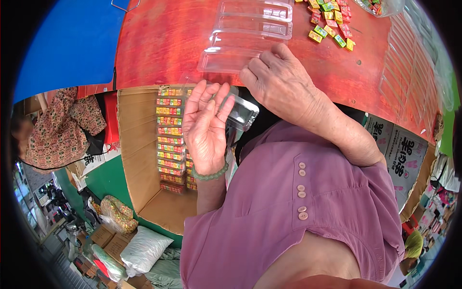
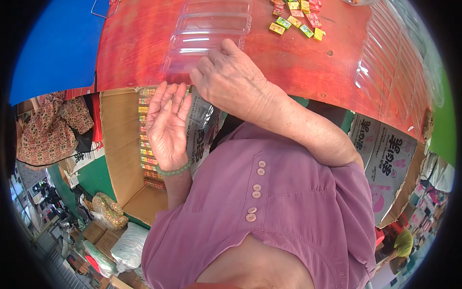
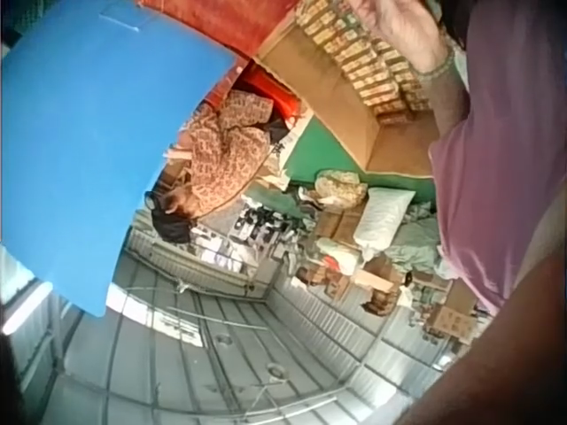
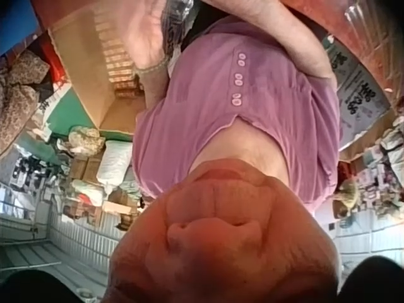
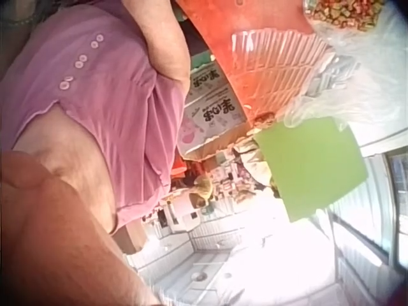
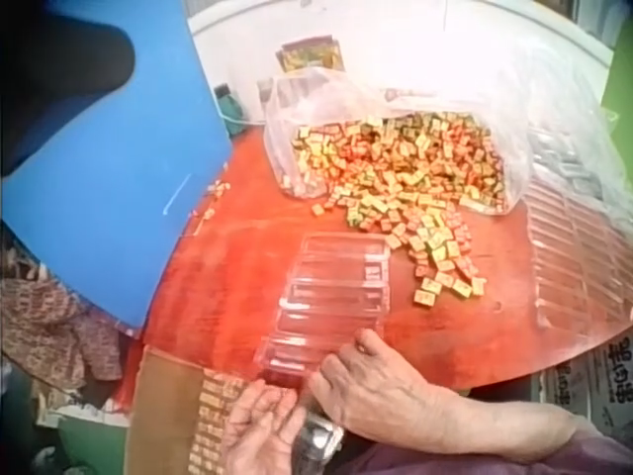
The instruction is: Manually organizing and packaging small colorful items into plastic trays and a shipping box.
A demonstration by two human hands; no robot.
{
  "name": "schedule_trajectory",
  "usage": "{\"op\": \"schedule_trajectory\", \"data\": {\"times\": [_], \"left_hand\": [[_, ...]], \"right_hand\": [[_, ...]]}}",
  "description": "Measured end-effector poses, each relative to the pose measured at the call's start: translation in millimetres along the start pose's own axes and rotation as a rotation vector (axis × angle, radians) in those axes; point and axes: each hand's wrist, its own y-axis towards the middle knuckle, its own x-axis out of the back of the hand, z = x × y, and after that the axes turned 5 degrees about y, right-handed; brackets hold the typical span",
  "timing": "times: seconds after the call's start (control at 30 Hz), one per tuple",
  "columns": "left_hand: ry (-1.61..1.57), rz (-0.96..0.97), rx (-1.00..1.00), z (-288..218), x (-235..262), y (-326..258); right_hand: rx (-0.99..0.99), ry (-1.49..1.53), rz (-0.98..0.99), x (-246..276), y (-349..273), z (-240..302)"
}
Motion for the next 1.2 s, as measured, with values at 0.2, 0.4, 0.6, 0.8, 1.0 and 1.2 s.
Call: {"op": "schedule_trajectory", "data": {"times": [0.2, 0.4, 0.6, 0.8, 1.0, 1.2], "left_hand": [[-0.072, -0.040, 0.051, 7, 0, 1], [-0.009, -0.133, -0.064, 8, -14, 6], [0.022, -0.085, -0.165, 6, -28, 4], [0.080, 0.002, -0.097, -20, -30, 22], [0.509, -0.007, -0.194, -45, -3, 55], [0.610, 0.184, -0.175, -42, -15, 59]], "right_hand": [[-0.056, 0.050, -0.034, 11, -1, 0], [-0.202, 0.716, 0.005, 31, -5, 14], [-0.337, 0.989, -0.019, 20, -1, 13], [-0.307, 1.014, -0.080, 31, 12, -3], [-0.363, 0.991, -0.007, 34, 13, -27], [-0.363, 0.998, 0.062, 63, -10, -43]]}}
